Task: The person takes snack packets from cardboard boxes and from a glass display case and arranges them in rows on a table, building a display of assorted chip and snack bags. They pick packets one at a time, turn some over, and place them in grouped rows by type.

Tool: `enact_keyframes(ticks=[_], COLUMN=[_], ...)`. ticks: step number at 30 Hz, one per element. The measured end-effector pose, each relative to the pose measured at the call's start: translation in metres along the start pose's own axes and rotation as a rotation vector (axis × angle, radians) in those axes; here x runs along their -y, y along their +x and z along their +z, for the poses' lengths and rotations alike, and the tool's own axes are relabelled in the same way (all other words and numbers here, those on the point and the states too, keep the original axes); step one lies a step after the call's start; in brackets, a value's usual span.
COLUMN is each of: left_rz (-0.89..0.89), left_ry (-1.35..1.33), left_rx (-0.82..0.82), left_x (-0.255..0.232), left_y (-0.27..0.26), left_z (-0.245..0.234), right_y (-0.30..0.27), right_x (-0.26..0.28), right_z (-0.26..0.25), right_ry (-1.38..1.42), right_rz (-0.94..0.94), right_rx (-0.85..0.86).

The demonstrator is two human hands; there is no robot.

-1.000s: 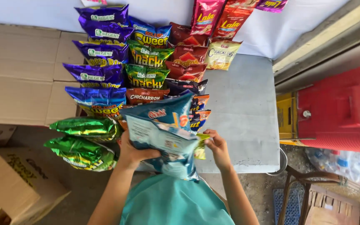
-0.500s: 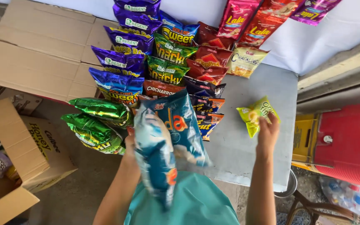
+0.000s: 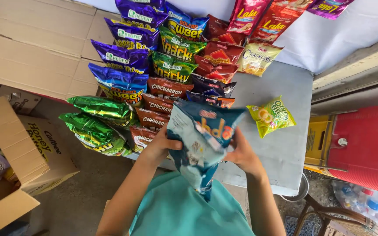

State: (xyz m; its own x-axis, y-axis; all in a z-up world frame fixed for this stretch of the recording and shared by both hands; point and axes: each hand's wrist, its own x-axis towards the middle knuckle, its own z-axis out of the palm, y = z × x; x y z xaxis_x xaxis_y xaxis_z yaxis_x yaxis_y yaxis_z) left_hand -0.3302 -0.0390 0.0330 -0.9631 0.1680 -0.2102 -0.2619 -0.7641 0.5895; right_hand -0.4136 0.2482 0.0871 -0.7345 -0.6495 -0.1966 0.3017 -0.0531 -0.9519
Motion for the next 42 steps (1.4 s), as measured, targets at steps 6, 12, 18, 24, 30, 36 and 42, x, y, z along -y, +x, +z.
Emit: enact_keyframes(ticks=[6,12,18,24,30,36,42], left_rz=[0.223,0.501,0.485,0.528,0.341,-0.142,-0.282], left_ry=[-0.244,-0.035,-0.131,-0.056,-0.058,-0.825,-0.488], left_rx=[0.187,-0.178,-0.339,-0.329,-0.432,0.693,0.326], left_x=[-0.064,-0.042,-0.041,-0.033,-0.002,-0.032,0.020], left_y=[-0.014,-0.056,-0.072,-0.068,-0.052,-0.021,-0.013], left_z=[0.073,-0.008,-0.001,0.023,0.011,0.083,0.105], right_y=[0.004,0.012,0.014,-0.005,-0.017,-0.034,-0.051], right_x=[0.000,-0.070,-0.102,-0.047,0.003,0.047,0.091], right_z=[0.019,0.014,0.021,0.041,0.049,0.077,0.092], right_ry=[-0.508,-0.341,-0.642,-0.731,-0.406,-0.418,-0.961], right_rz=[0.088,0.059,0.027,-0.343,-0.510,-0.442,-0.832], right_rx=[-0.235,-0.329,-0.511,-0.582,-0.568,-0.308,-0.155])
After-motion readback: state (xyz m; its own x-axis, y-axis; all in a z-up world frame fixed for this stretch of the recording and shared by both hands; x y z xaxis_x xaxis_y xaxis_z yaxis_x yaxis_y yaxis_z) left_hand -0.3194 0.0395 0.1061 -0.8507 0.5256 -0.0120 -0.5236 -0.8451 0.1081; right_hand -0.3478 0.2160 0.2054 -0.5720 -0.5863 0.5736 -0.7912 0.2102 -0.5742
